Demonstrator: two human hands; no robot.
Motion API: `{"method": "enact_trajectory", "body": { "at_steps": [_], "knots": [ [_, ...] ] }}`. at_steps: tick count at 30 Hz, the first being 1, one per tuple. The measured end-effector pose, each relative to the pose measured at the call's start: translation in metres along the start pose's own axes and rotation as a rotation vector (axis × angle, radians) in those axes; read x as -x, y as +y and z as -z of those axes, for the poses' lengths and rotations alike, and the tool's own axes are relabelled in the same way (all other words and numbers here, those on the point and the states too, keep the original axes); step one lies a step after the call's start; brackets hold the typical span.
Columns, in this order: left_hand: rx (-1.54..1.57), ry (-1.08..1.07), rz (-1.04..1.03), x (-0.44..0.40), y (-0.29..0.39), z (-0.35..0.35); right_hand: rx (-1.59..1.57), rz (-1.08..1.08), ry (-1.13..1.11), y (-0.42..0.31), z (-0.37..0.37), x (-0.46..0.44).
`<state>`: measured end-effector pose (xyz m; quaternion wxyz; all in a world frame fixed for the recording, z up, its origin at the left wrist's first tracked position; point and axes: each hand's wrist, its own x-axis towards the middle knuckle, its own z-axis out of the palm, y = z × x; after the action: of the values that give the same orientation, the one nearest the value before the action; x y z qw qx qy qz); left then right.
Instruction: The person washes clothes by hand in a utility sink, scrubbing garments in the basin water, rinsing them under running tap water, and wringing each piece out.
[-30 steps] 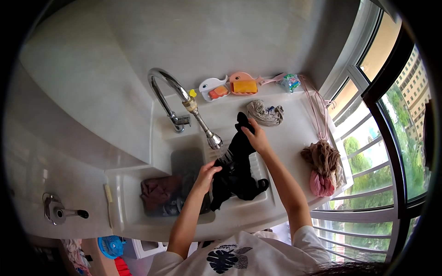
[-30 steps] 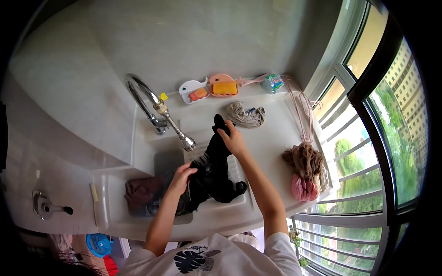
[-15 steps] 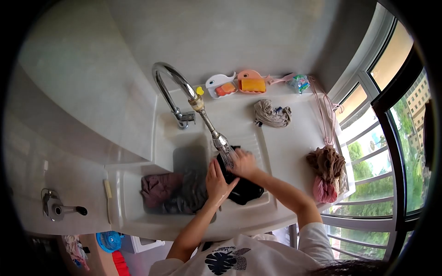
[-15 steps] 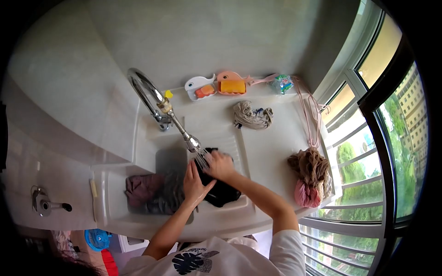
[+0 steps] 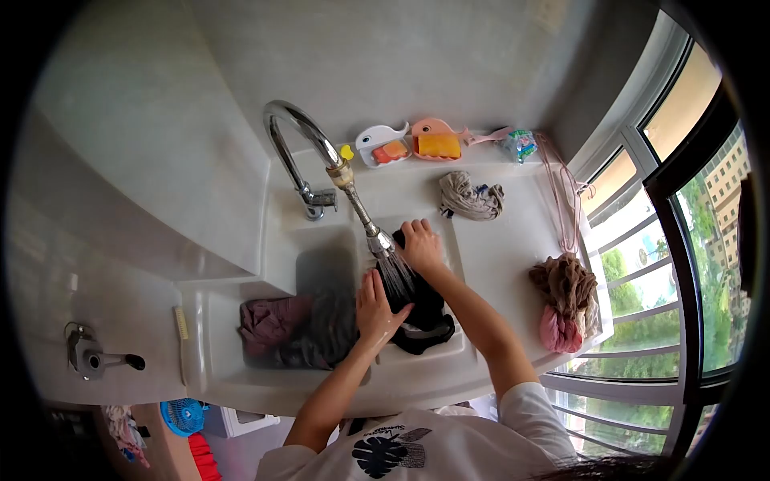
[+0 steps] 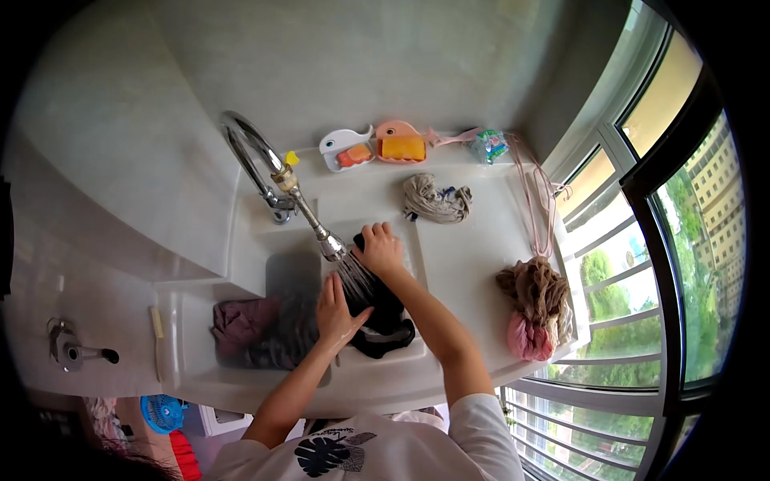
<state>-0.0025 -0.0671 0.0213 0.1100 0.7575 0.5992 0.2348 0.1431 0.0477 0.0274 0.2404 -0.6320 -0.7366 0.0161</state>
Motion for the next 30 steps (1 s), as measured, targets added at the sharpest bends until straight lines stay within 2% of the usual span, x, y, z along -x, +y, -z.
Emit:
{"method": "enact_trajectory", "body": {
  "at_steps": [1, 3, 4, 7, 8, 9, 11, 13, 14, 15, 16, 17, 18, 19, 21, 22, 23, 25, 26, 27, 29, 30],
  "knots": [
    [-0.002, 0.005, 0.002, 0.000, 0.000, 0.001, 0.002, -0.034, 0.104, -0.006, -0.003, -0.004],
    [0.030, 0.029, 0.005, 0.000, 0.000, -0.002, -0.016, -0.109, 0.053, -0.025, -0.009, 0.011],
    [0.031, 0.033, -0.001, -0.002, -0.006, -0.011, -0.006, -0.045, -0.040, -0.040, -0.005, 0.030],
    [0.325, -0.006, 0.093, -0.005, -0.014, -0.022, -0.230, 0.226, 0.108, -0.038, 0.004, 0.063],
    [0.185, -0.012, 0.076, -0.001, -0.010, -0.016, -0.280, 0.002, -0.147, -0.022, 0.005, 0.055],
    [0.045, -0.017, 0.052, 0.000, -0.003, -0.007, -0.248, -0.038, -0.069, -0.006, -0.005, 0.035],
    [-0.001, 0.059, -0.002, -0.002, -0.001, 0.000, -0.169, -0.209, 0.067, 0.010, -0.009, -0.003],
    [0.191, -0.097, 0.077, 0.001, -0.010, 0.004, -0.235, -0.367, 0.196, 0.020, 0.000, -0.019],
    [0.222, 0.028, 0.016, 0.006, -0.012, 0.005, -0.248, -0.350, 0.152, 0.028, 0.000, -0.019],
    [0.222, 0.035, 0.012, 0.009, -0.011, 0.007, -0.258, -0.334, 0.101, 0.032, 0.003, -0.016],
    [0.579, -0.126, 0.155, 0.013, -0.010, 0.008, -0.256, -0.333, 0.101, 0.037, 0.005, -0.012],
    [0.936, -0.291, 0.295, 0.014, -0.008, 0.008, -0.476, -0.352, -0.107, 0.043, 0.008, -0.010],
    [1.069, -0.404, 0.375, 0.012, -0.007, 0.014, -0.694, -0.370, -0.320, 0.044, 0.017, -0.007],
    [1.071, -0.409, 0.374, 0.003, -0.010, 0.013, -0.692, -0.375, -0.318, 0.040, 0.029, -0.005],
    [0.962, -0.429, 0.396, -0.024, -0.021, 0.004, -1.059, -0.559, -0.555, 0.030, 0.057, -0.002],
    [0.896, -0.250, 0.108, -0.044, -0.015, 0.012, -1.167, -0.608, -0.611, 0.023, 0.075, -0.002],
    [1.017, -0.246, -0.015, -0.052, -0.004, 0.020, -1.169, -0.616, -0.602, 0.022, 0.076, 0.000],
    [1.278, -0.543, 0.097, -0.065, 0.001, 0.008, -1.063, -0.377, -0.598, 0.017, 0.084, 0.001],
    [1.281, -0.548, 0.092, -0.068, 0.002, 0.004, -0.887, -0.276, -0.585, 0.017, 0.090, 0.001],
    [1.334, -0.491, 0.147, -0.072, 0.003, 0.006, -0.739, -0.146, -0.462, 0.018, 0.090, 0.003],
    [1.442, -0.315, 0.219, -0.077, -0.006, 0.001, -0.791, 0.046, -0.268, 0.022, 0.091, 0.012],
    [1.576, -0.297, 0.325, -0.077, -0.020, -0.002, -0.707, 0.003, -0.457, 0.025, 0.097, 0.016]
  ]
}}
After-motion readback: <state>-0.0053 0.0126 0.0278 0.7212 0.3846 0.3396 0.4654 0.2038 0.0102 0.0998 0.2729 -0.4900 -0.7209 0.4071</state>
